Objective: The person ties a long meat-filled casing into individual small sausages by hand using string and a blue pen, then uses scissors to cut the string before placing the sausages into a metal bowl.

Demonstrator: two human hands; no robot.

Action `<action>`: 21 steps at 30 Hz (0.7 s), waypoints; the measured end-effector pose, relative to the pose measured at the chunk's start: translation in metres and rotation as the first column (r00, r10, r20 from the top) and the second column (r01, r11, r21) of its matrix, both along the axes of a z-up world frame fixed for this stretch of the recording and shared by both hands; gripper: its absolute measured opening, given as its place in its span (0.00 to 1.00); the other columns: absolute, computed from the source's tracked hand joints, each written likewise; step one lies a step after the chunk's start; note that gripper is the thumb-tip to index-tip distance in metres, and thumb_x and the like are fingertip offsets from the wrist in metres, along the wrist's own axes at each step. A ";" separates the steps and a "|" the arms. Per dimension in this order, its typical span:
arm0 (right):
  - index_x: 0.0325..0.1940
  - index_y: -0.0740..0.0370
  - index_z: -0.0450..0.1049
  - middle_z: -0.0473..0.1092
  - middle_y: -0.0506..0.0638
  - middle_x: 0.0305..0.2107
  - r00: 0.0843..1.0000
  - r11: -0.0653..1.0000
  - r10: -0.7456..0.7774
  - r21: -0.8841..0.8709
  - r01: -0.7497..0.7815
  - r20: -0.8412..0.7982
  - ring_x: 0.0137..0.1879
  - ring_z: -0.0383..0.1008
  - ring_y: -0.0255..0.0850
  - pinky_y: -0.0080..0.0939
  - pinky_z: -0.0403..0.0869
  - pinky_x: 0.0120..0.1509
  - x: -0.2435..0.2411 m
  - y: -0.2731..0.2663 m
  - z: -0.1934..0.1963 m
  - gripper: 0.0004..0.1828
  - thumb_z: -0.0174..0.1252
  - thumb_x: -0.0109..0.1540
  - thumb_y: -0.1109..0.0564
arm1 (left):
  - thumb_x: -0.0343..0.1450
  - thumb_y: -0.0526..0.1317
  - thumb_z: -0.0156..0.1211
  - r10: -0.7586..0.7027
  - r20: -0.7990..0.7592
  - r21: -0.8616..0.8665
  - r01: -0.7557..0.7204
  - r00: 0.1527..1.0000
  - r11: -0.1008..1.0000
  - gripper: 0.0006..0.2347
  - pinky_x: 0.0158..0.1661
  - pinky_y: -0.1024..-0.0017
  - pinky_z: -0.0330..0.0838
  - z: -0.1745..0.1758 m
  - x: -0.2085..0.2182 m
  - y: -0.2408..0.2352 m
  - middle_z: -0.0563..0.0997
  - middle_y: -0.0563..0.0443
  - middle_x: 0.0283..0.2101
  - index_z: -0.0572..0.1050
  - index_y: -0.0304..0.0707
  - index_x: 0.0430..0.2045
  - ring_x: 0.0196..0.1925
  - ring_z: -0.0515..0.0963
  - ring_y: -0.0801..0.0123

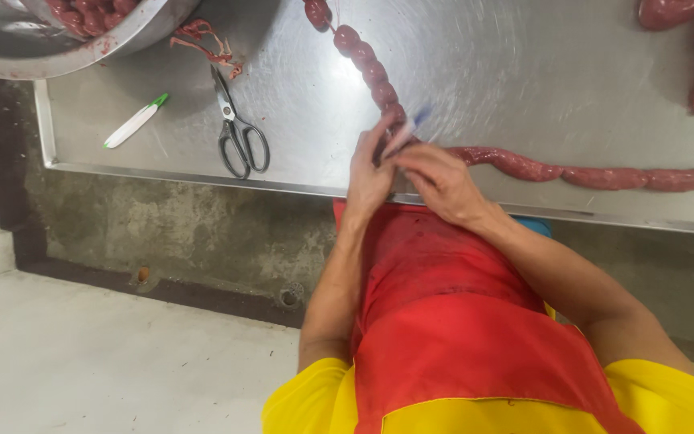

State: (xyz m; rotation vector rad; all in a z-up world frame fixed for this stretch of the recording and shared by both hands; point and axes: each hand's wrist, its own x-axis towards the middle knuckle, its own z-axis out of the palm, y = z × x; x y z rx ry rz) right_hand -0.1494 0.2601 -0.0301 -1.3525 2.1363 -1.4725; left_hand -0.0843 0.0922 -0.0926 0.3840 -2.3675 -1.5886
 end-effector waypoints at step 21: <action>0.34 0.59 0.70 0.69 0.49 0.30 0.963 0.961 -0.222 0.135 0.243 -0.153 0.39 0.66 0.49 0.48 0.63 0.49 -0.027 -0.019 -0.056 0.18 0.76 0.56 0.54 | 0.77 0.37 0.56 -0.093 -0.591 0.580 0.503 0.801 0.642 0.05 0.39 0.67 0.71 0.175 0.091 -0.005 0.73 0.48 0.32 0.74 0.32 0.38 0.38 0.71 0.66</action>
